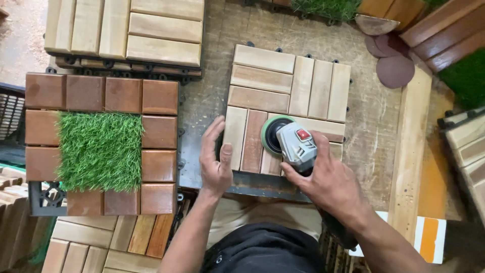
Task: The person uses an orbital sander to smooth the surface of a square wooden tile composed of smaller blocks. They move the sander across the tile, pause to feel the surface with their hand, and then continue sanding. The person also lifts and repositions the tile on the workbench during the process.
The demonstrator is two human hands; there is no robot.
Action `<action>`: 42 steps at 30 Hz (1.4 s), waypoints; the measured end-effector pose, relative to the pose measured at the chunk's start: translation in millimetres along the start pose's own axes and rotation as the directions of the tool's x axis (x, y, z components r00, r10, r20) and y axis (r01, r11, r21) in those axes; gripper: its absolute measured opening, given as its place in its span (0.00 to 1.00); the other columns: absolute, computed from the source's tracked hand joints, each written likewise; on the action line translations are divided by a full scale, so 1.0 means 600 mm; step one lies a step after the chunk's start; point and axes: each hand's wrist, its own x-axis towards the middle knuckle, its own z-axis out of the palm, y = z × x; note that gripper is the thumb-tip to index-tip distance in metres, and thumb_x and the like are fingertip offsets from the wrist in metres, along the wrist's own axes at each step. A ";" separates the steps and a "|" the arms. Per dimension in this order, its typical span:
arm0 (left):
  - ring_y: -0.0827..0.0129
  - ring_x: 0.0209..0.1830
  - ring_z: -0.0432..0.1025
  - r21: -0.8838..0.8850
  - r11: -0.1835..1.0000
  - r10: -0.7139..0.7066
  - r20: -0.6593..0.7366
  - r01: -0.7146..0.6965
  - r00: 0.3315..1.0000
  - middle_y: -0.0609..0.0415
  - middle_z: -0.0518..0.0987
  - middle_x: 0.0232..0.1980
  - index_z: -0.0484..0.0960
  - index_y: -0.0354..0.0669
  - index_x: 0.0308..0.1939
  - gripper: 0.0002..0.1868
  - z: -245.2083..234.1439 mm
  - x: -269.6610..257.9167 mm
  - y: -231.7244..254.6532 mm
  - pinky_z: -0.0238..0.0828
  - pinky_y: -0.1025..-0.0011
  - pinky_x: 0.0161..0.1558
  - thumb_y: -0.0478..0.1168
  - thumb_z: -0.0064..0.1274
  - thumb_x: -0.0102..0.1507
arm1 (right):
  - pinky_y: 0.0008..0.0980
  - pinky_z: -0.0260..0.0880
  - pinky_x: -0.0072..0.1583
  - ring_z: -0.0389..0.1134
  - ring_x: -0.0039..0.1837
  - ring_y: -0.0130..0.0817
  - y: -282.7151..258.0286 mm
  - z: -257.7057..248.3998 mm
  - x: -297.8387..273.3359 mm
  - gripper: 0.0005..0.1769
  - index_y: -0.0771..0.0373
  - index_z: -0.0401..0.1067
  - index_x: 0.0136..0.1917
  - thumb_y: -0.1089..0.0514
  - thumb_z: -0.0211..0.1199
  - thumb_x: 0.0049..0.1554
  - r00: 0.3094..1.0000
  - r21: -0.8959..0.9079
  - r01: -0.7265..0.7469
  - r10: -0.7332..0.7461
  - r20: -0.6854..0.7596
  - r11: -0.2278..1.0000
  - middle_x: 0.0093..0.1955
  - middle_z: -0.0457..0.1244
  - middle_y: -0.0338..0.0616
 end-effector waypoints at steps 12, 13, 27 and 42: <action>0.40 0.71 0.64 -0.248 0.776 -0.362 0.578 0.580 0.731 0.31 0.64 0.70 0.52 0.35 0.77 0.49 0.108 -0.010 0.189 0.58 0.51 0.73 0.44 0.56 0.56 | 0.63 0.67 0.61 0.70 0.61 0.68 -0.041 -0.055 0.111 0.48 0.59 0.46 0.74 0.24 0.54 0.57 0.993 0.188 0.071 -0.052 -0.107 0.980 0.57 0.65 0.72; 0.40 0.71 0.64 -0.249 0.781 -0.355 0.577 0.572 0.736 0.31 0.64 0.70 0.52 0.35 0.77 0.49 0.113 -0.006 0.182 0.58 0.51 0.73 0.44 0.56 0.56 | 0.63 0.67 0.61 0.70 0.61 0.68 -0.045 -0.058 0.103 0.48 0.59 0.46 0.74 0.24 0.54 0.57 0.992 0.190 0.077 -0.055 -0.115 0.979 0.57 0.65 0.72; 0.50 0.60 0.74 0.178 0.622 -0.765 0.344 0.763 0.544 0.35 0.71 0.63 0.39 0.48 0.81 0.67 0.065 0.020 0.228 0.72 0.54 0.59 0.55 0.69 0.49 | 0.52 0.70 0.63 0.73 0.60 0.57 -0.008 -0.103 0.022 0.44 0.61 0.58 0.77 0.33 0.57 0.58 0.975 0.435 0.119 -0.187 0.117 0.892 0.54 0.71 0.64; 0.54 0.63 0.72 0.574 0.580 -0.799 0.259 0.579 0.543 0.46 0.71 0.69 0.39 0.54 0.80 0.59 0.028 0.193 0.247 0.65 0.52 0.66 0.55 0.56 0.51 | 0.38 0.72 0.66 0.73 0.65 0.35 0.270 0.178 -0.110 0.27 0.49 0.71 0.69 0.41 0.62 0.59 0.870 0.481 0.428 -0.493 0.012 0.766 0.67 0.69 0.40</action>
